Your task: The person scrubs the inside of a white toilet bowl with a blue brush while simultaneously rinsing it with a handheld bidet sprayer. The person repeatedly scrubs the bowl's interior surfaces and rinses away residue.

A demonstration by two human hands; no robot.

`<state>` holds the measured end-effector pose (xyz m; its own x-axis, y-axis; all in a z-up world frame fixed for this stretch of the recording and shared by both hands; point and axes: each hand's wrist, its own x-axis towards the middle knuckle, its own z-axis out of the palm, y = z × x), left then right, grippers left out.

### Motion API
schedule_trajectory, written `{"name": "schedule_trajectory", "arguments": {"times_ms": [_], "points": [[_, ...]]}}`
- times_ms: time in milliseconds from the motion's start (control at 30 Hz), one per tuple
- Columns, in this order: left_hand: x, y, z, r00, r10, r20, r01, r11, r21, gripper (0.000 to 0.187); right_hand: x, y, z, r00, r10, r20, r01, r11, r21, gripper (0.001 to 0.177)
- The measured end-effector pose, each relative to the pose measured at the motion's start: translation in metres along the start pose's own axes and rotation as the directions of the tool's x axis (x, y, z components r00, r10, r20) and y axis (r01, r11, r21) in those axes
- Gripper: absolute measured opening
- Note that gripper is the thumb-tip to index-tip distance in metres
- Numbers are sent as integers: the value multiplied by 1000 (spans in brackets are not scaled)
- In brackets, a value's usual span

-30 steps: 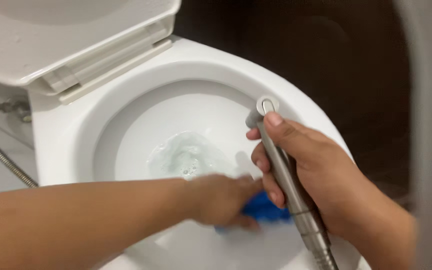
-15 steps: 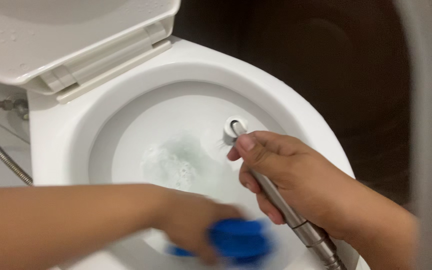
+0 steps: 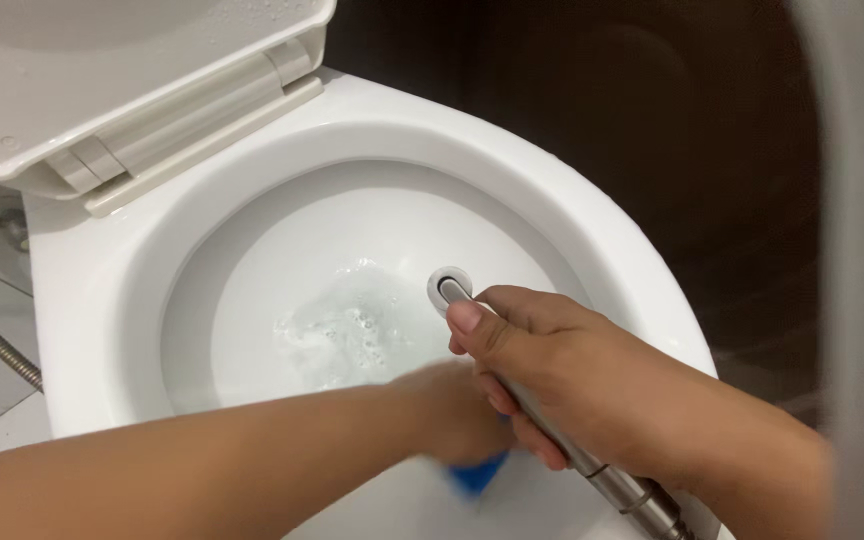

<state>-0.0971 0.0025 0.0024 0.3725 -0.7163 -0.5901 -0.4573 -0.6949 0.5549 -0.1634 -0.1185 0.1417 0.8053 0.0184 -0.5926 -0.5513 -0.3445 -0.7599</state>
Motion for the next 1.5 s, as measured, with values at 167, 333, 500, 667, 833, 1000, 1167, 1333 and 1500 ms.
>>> {"name": "schedule_trajectory", "arguments": {"times_ms": [167, 333, 500, 667, 833, 1000, 1167, 1333, 1500], "points": [[65, -51, -19, 856, -30, -516, -144, 945, -293, 54, -2, -1, 7, 998, -56, 39, 59, 995, -80, 58], [90, -68, -56, 542, -762, -353, 90, 471, -878, 73, -6, -11, 10, 986, 118, -122, -134, 982, -134, 57], [63, -24, -16, 942, 318, -110, -334, 848, -411, 29, -11, -18, 7, 981, 110, -160, -131, 984, -124, 48], [-9, -19, -6, 733, 660, -164, -655, 750, 92, 46, -7, -18, 12, 981, 82, -174, -113, 977, -179, 64], [-3, -18, -37, 976, -217, 12, 213, 967, 142, 59, -4, -8, 11, 985, 118, -128, -130, 987, -97, 55], [-7, 0, -15, 760, 625, -180, -629, 776, 39, 33, -3, -1, 12, 996, -56, -67, 51, 996, -75, 60], [2, 24, -22, 958, 245, -150, -196, 940, 279, 35, -1, -2, 11, 993, 55, -106, -62, 996, -66, 57], [25, -10, -97, 883, 204, -422, 147, 734, 663, 100, -3, -14, 21, 978, 168, -127, -178, 981, -72, 61], [-14, -32, -162, 907, -59, -417, 416, -40, 909, 62, -6, -30, 32, 974, 190, -121, -204, 972, -119, 60]]}}
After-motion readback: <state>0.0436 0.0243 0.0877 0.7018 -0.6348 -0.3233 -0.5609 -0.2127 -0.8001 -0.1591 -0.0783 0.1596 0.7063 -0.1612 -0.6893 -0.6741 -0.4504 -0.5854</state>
